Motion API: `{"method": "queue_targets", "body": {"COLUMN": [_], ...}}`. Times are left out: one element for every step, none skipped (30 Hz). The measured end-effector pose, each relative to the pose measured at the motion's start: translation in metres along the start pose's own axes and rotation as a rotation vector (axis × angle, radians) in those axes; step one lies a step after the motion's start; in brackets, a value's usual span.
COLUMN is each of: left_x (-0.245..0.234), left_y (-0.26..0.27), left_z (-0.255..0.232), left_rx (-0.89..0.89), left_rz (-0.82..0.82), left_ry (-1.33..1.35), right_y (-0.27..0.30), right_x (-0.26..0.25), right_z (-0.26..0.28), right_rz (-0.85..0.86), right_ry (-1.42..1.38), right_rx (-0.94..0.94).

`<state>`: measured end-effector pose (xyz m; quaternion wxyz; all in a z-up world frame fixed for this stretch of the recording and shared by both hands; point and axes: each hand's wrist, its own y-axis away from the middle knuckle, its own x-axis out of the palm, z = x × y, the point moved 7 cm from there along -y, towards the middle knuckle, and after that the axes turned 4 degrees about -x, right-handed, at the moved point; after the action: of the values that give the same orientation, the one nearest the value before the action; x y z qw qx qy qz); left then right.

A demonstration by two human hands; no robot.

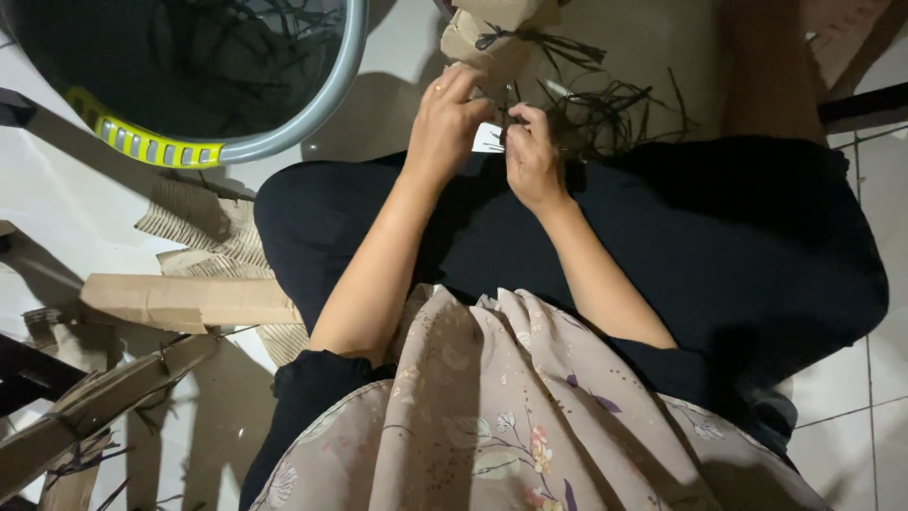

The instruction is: Wrapping wooden furniture parts with protective brown paper and securing them by tying multiple string knots.

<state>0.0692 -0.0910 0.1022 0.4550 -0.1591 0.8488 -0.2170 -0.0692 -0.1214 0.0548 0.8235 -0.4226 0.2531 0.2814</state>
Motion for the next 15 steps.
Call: {"method": "queue_targets", "body": {"left_x": [0.001,0.001,0.001,0.002,0.005,0.009,0.008,0.010,0.012,0.022,0.032,0.042,0.044,0.044,0.044], "left_y": [-0.003,-0.005,-0.007,-0.006,-0.006,-0.005,-0.007,-0.007,-0.007,-0.002,0.004,0.010,0.010,0.009,0.009], "left_z": [0.004,0.004,0.005,0.009,0.015,0.019,0.022,0.022,0.023,0.032,0.040,0.048,0.048,0.049,0.050], "left_rx": [0.000,0.042,0.085,0.087,0.068,0.047,0.048,0.064,0.081,0.080,0.089,0.096,0.095,0.104,0.114], "left_rz": [-0.001,0.000,0.001,-0.001,0.037,0.076,0.076,0.133,0.190,0.189,0.186,0.183,0.183,0.141,0.100], "left_ry": [0.001,0.133,0.266,0.266,0.393,0.523,0.527,0.558,0.589,0.590,0.530,0.470,0.470,0.447,0.423], "right_y": [0.000,0.000,-0.001,-0.001,-0.001,-0.001,-0.003,-0.005,-0.007,-0.011,-0.016,-0.020,-0.024,-0.028,-0.032], "right_x": [-0.002,-0.004,-0.007,-0.009,-0.011,-0.013,-0.015,-0.016,-0.018,-0.018,-0.017,-0.016,-0.014,-0.012,-0.010], "right_z": [0.002,0.004,0.005,0.007,0.009,0.010,0.011,0.014,0.018,0.022,0.027,0.032,0.034,0.039,0.043], "right_rz": [0.001,-0.018,-0.036,-0.036,-0.045,-0.054,-0.053,-0.059,-0.065,-0.064,-0.047,-0.030,-0.028,-0.034,-0.039], "right_ry": [0.001,-0.044,-0.088,-0.086,-0.098,-0.110,-0.107,-0.105,-0.102,-0.102,-0.119,-0.137,-0.137,-0.133,-0.129], "right_rx": [0.000,0.002,0.005,0.004,0.001,0.002,0.003,-0.020,-0.044,-0.044,-0.040,-0.037,-0.037,-0.064,-0.091]}}
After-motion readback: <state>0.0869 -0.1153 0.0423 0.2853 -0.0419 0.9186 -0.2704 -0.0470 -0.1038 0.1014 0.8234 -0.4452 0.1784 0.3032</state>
